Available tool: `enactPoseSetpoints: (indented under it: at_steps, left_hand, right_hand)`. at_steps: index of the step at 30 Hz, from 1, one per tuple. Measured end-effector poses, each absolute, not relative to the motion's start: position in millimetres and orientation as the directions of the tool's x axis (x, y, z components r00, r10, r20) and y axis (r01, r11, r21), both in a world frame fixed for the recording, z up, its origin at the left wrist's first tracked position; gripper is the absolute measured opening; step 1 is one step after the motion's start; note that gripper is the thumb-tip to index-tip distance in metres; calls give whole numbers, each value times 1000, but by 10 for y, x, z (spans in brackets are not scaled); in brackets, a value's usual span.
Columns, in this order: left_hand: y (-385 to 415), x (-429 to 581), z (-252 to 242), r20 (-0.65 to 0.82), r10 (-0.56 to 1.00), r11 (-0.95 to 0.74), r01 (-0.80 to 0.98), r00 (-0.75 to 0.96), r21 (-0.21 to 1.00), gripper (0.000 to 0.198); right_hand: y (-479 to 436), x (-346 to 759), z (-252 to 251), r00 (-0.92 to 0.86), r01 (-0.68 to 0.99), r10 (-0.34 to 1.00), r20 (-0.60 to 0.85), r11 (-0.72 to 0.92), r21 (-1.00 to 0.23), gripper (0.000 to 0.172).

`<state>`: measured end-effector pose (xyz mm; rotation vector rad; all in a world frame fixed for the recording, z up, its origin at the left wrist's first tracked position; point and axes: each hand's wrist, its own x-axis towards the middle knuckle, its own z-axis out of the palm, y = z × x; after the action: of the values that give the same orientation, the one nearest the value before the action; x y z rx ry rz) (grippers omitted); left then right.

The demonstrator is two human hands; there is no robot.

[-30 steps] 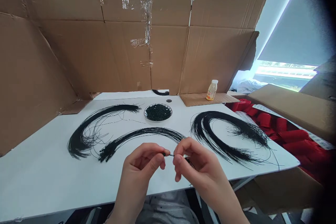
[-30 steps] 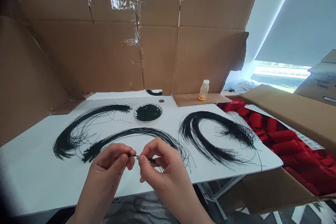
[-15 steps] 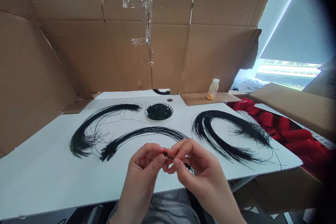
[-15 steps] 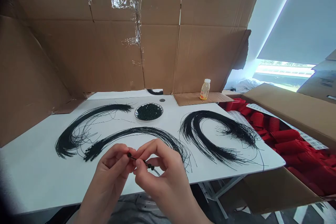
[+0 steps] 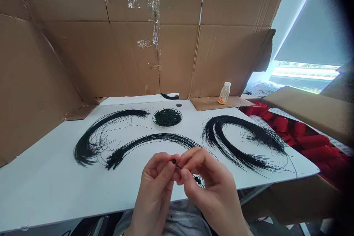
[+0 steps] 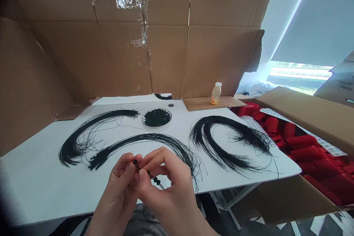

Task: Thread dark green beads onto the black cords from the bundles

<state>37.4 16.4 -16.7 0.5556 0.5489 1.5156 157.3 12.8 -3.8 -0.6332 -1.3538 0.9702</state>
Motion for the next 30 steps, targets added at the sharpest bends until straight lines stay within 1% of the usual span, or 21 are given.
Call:
enactPoseSetpoints:
  at_steps: [5,13,19,28,30]
  left_hand:
    - [157,380,-162,-24,1000,5,-782,-13,624,18]
    - [165,400,-178,2,1000,3,-785,5,620,18]
    - [151,377,-160,37,999,-37,-749,-16,661,17]
    - [177,348,-100,117,990,-136,-633,-73,762,15]
    - [177,329,-114,122,990,-143,-607,-76,782,14]
  right_hand:
    - [117,1548,-66,-40,-176,834,551,537,-825,22]
    - [142,1561,-83,-54,-224,883,467,445,-867,19]
    - [128,1562,-77,-48,-218,885,463,443,-870,19]
    - [130,1577,-55,-49,-170,862,505,491,-854,19]
    - [131,1596,-49,-67,-160,868,492,477,-864,18]
